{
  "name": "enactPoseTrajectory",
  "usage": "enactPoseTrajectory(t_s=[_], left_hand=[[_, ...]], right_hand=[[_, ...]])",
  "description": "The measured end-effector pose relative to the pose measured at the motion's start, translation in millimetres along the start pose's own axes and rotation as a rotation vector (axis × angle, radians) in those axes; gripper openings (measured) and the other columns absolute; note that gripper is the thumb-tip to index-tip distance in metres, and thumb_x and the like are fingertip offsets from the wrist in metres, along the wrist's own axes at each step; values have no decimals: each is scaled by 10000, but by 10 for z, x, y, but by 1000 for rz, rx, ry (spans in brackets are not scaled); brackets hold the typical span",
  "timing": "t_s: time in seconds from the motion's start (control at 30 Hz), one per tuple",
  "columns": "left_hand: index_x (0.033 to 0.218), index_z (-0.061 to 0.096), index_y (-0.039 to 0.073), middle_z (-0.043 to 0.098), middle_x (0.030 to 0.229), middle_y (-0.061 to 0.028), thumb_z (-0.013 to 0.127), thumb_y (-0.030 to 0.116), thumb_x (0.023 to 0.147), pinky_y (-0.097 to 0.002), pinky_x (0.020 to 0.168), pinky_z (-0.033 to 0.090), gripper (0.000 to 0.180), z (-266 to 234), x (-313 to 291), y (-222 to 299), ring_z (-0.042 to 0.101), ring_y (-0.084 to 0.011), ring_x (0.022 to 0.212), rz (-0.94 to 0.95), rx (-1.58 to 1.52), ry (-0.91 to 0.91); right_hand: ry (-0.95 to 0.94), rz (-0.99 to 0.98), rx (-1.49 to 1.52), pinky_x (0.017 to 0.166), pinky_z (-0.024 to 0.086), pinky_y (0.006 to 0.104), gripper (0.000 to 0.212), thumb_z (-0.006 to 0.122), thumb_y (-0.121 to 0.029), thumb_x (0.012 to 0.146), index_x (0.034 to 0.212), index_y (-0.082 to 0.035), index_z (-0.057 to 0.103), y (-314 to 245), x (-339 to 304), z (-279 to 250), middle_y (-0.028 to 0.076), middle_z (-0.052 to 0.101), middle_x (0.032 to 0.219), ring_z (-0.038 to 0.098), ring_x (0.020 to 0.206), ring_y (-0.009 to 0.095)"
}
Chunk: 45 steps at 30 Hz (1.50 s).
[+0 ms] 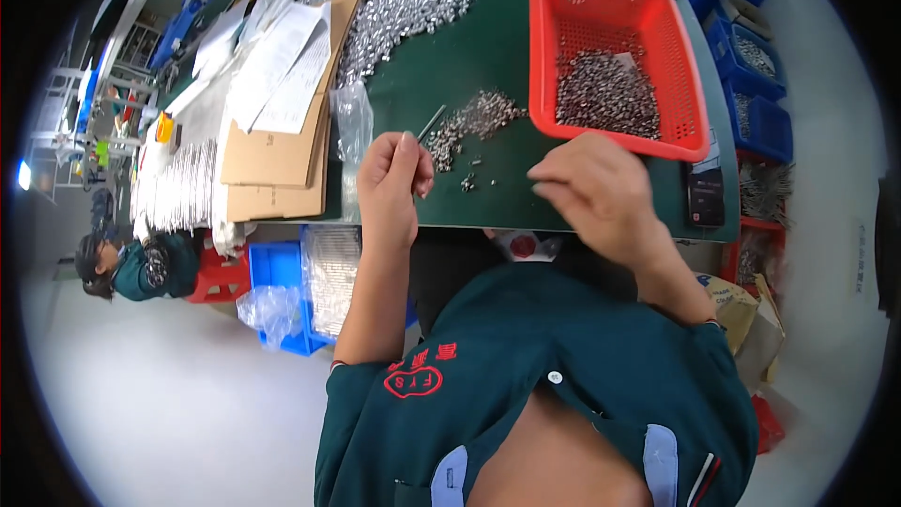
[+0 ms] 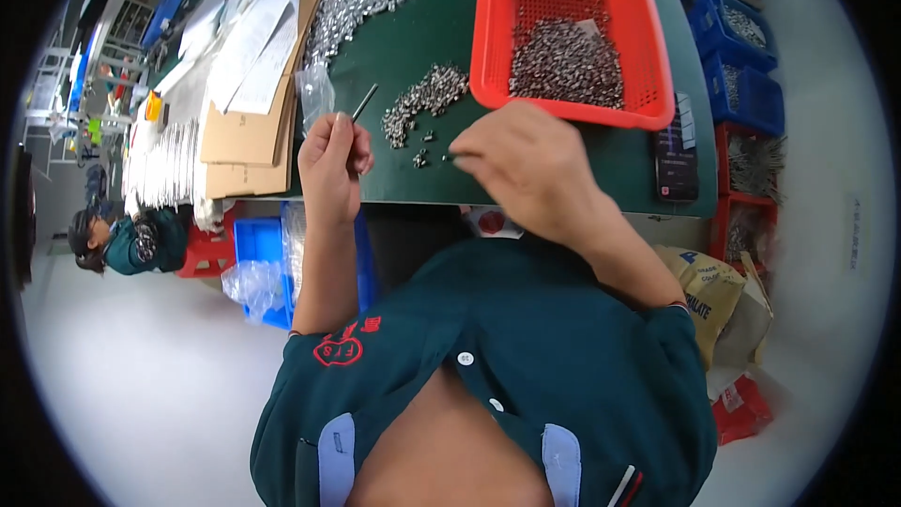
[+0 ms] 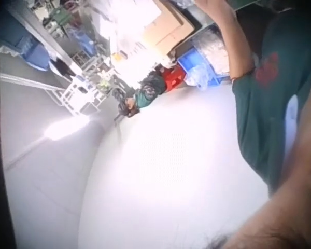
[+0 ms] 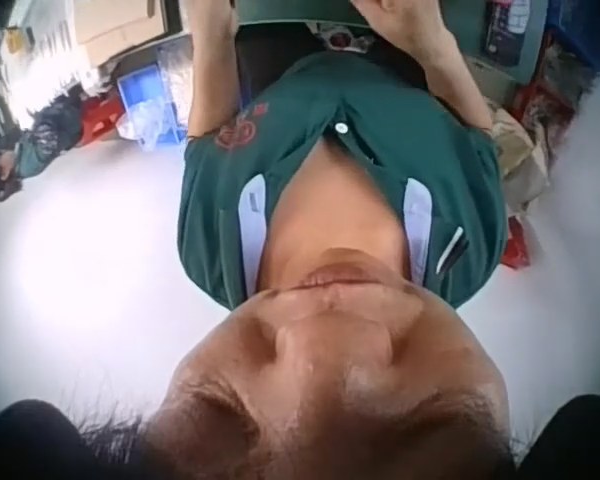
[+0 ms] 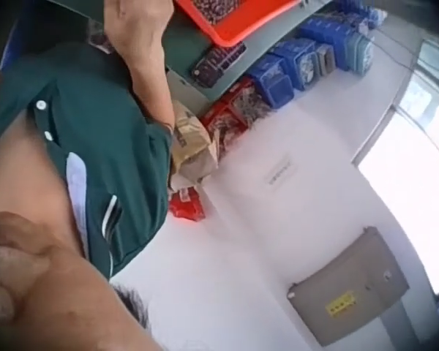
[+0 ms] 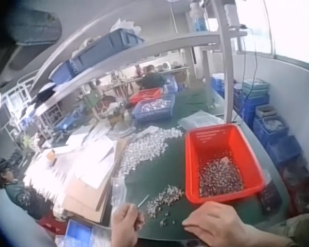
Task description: Threading small metal components onto a thin metal rod at a workbench.
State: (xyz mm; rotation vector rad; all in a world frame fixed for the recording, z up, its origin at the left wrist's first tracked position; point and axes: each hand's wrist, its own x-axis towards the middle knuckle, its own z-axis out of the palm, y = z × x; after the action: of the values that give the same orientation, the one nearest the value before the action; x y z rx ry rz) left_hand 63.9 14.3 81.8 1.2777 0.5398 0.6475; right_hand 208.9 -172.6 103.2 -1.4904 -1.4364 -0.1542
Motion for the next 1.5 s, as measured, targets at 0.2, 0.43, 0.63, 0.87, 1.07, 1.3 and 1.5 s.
enactPoseTrajectory(t_s=[0.2,0.43,0.63,0.87,1.07,1.3,1.5], left_hand=[[823,505,37,512,654,-31,479,173,965,-206,477,341,199,-382,-444,-367,410,-70,515,-138,-145,122],[818,502,48,511,658,-26,477,174,966,-205,478,326,196,-499,-677,-613,403,-67,521,-214,-236,165],[820,500,47,515,661,-23,482,177,964,-200,483,326,195,-554,-693,-637,403,-63,526,-220,-283,151],[819,501,48,518,666,-23,490,179,960,-198,491,332,193,-594,-712,-728,410,-64,538,-234,-307,127],[840,513,50,534,678,-12,492,170,956,-190,513,343,168,-525,-731,-749,419,-53,562,-249,-201,39],[838,519,55,529,692,-14,507,196,954,-199,548,347,184,-470,-741,-745,431,-68,595,-234,-97,-84],[832,518,55,523,677,-1,515,207,952,-195,555,347,193,-455,-759,-743,428,-61,601,-251,-33,-120]], right_hand=[[-204,259,-2,701,480,354,181,677,0,684,859,-25,634,390,-322,665,83,596,821,578,802,274],[-257,100,-98,679,466,346,198,714,-20,648,832,-46,646,336,-229,979,60,543,820,534,788,246],[-278,85,-173,683,459,356,181,736,-58,626,781,-77,643,376,-222,1132,31,534,806,528,794,227],[-365,135,-236,683,465,363,138,699,-41,666,788,-50,633,318,-193,1113,49,561,805,540,793,244],[-275,428,148,682,471,275,134,674,13,728,846,-18,620,201,-197,1024,67,608,816,588,753,170],[-319,638,452,692,462,234,133,679,21,755,874,8,619,130,-184,924,31,606,824,571,768,97],[-380,770,595,678,451,219,131,681,22,753,869,16,620,80,-180,870,21,593,792,561,753,86]])
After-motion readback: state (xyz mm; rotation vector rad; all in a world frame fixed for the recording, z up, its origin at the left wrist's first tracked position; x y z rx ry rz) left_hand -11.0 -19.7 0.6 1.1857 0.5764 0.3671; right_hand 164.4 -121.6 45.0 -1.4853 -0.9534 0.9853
